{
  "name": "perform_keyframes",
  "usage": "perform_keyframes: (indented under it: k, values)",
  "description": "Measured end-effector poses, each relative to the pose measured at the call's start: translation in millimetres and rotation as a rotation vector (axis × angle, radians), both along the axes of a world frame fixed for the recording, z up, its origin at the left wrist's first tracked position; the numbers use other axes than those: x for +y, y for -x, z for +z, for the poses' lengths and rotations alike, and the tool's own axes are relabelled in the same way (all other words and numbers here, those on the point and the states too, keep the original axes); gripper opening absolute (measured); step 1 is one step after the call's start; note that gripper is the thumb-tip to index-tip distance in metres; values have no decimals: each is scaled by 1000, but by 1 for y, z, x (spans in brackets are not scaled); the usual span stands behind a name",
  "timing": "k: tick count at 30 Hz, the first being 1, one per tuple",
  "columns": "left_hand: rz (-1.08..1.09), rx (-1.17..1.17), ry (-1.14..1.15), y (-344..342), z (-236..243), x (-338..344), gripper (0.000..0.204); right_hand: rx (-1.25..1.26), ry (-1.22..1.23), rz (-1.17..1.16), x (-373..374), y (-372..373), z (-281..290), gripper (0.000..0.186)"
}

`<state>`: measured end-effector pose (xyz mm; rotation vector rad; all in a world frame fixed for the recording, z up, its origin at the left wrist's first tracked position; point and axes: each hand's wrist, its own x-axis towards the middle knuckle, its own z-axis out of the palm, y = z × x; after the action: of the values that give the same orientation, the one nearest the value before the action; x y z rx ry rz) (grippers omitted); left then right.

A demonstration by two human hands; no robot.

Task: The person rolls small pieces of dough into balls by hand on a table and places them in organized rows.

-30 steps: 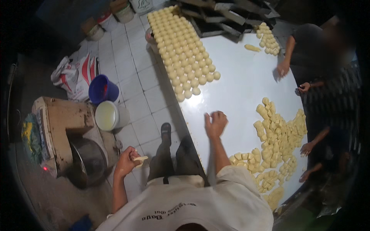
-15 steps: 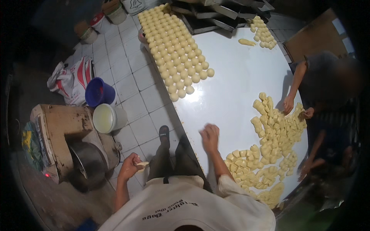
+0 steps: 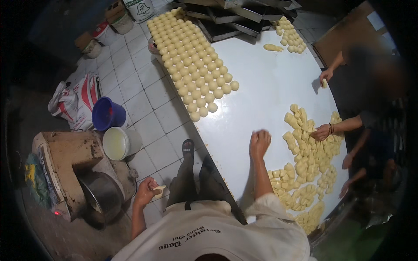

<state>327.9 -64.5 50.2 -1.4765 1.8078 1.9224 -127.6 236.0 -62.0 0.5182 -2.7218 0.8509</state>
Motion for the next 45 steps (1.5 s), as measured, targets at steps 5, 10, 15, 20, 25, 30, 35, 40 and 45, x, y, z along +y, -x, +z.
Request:
perform_keyframes:
  k: [5,10,15,20,25,30,35,40,45]
  values:
    - [-276,-72,12,35,-7,-40,38,-203,136,68,-54,-31,-10,19]
    - [-227,1,12,47,-13,-82,38,-286,78,146,-1,-103,40,19]
    - [-285,8,10,73,-19,-130,37,-464,85,50,-22,-56,71,28]
    - [-294,18,39,70,-25,-167,38,-487,364,-97,-136,-23,116,32]
    - [-221,-23,-60,75,-2,-189,37,-54,-74,-91,-148,-26,30,39]
    - [-178,-21,-30,51,-6,-202,39,-266,90,52,-163,-7,47,37]
    - [-215,-27,-39,50,-26,-199,39,-149,16,12,-126,-26,36,34]
    - [-83,30,-54,41,-22,-161,35,-295,-253,12,-36,-120,32,34]
    - [-268,-77,20,30,-37,-138,35,-2,11,11,-112,-38,-4,20]
